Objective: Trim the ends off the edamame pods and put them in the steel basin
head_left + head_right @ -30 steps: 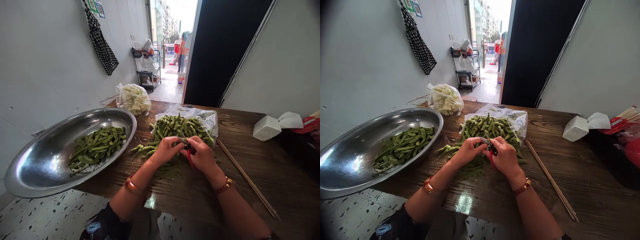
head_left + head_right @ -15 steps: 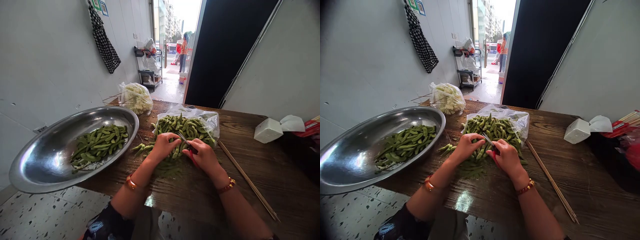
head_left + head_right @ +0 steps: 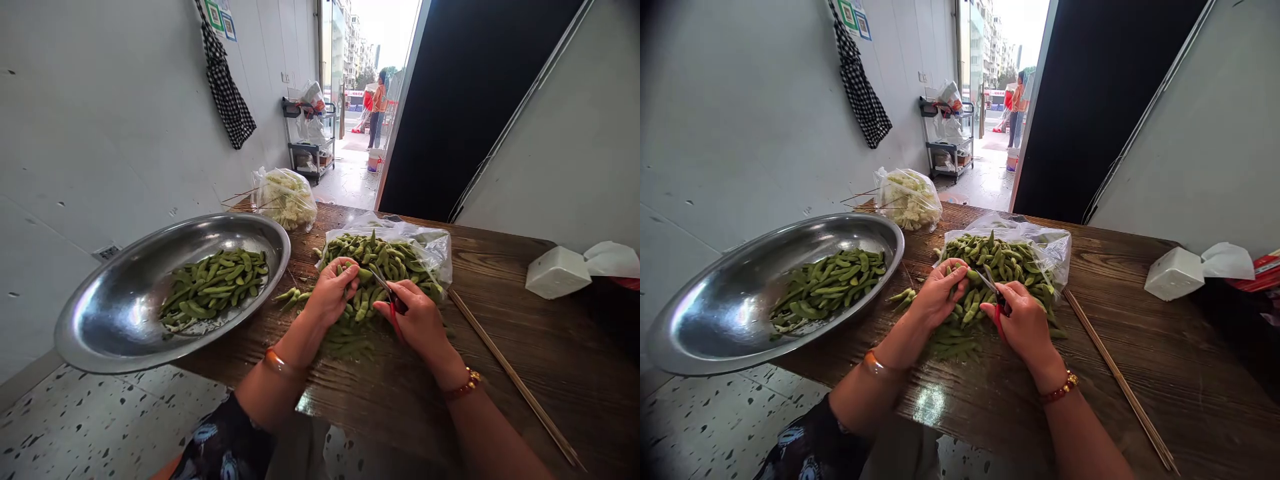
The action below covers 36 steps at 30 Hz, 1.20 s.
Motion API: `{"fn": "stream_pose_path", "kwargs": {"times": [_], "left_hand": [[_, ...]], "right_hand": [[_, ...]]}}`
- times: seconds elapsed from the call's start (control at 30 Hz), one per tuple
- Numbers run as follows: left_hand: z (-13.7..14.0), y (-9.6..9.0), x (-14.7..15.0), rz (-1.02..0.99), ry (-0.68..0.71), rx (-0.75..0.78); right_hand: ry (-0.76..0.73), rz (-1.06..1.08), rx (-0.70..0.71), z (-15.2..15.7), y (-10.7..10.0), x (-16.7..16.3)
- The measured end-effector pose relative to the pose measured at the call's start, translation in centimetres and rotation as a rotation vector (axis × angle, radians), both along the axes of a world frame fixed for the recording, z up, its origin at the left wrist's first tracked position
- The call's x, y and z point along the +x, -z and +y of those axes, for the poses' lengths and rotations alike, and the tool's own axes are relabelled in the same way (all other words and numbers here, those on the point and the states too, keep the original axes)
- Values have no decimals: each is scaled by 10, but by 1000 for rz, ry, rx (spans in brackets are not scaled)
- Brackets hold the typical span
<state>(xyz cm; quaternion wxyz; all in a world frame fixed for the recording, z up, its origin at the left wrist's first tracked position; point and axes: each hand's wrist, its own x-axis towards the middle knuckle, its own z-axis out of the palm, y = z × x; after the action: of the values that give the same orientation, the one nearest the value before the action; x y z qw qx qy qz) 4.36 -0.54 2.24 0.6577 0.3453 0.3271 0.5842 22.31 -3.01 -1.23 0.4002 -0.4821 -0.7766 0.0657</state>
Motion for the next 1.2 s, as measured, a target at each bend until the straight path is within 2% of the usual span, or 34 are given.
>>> {"fn": "stream_pose_path", "kwargs": {"times": [0.17, 0.47, 0.6, 1.0, 1.2], "left_hand": [[-3, 2, 4, -17, 56, -8], [-13, 1, 11, 142, 161, -13], [-15, 1, 11, 184, 202, 42], [-7, 2, 7, 205, 109, 79], [-7, 5, 9, 251, 116, 70]], "right_hand": [[-12, -3, 4, 0, 0, 0], [8, 35, 39, -1, -1, 0], [14, 53, 74, 0, 1, 1], [-36, 13, 0, 3, 3, 2], [-42, -17, -20, 0, 0, -2]]}}
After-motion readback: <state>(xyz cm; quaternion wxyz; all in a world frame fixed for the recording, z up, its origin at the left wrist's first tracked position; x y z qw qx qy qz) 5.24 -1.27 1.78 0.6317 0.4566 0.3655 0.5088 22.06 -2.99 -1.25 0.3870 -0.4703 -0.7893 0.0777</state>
